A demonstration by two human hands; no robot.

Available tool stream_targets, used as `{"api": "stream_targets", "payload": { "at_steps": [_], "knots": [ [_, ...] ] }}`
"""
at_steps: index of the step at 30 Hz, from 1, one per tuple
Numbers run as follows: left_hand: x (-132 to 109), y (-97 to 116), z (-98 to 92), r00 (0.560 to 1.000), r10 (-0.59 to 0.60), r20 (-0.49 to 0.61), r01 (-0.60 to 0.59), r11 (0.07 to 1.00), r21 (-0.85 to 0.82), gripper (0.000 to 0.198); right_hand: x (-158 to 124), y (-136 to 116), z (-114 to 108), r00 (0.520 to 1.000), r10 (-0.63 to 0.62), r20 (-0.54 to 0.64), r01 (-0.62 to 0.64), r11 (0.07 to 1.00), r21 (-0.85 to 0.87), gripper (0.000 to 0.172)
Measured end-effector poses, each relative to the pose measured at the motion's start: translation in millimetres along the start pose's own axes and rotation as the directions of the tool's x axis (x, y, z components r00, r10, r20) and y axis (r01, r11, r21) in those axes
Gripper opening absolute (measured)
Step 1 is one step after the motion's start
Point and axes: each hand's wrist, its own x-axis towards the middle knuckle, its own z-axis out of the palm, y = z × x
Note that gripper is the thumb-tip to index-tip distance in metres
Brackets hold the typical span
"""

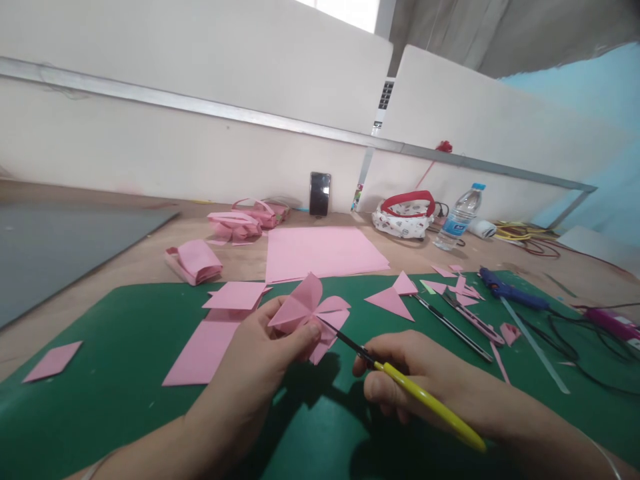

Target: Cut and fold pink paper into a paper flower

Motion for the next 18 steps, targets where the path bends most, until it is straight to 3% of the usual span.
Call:
{"api": "stream_targets", "payload": {
  "at_steps": [18],
  "knots": [
    [0.8, -1.4, 0.0, 1.0, 0.01, -0.011, -0.01, 1.0, 0.007, 0.035, 1.7, 0.8, 5.2, 1.0, -0.005, -0.018, 0.003, 0.996, -0.094, 0.029]
  ]
}}
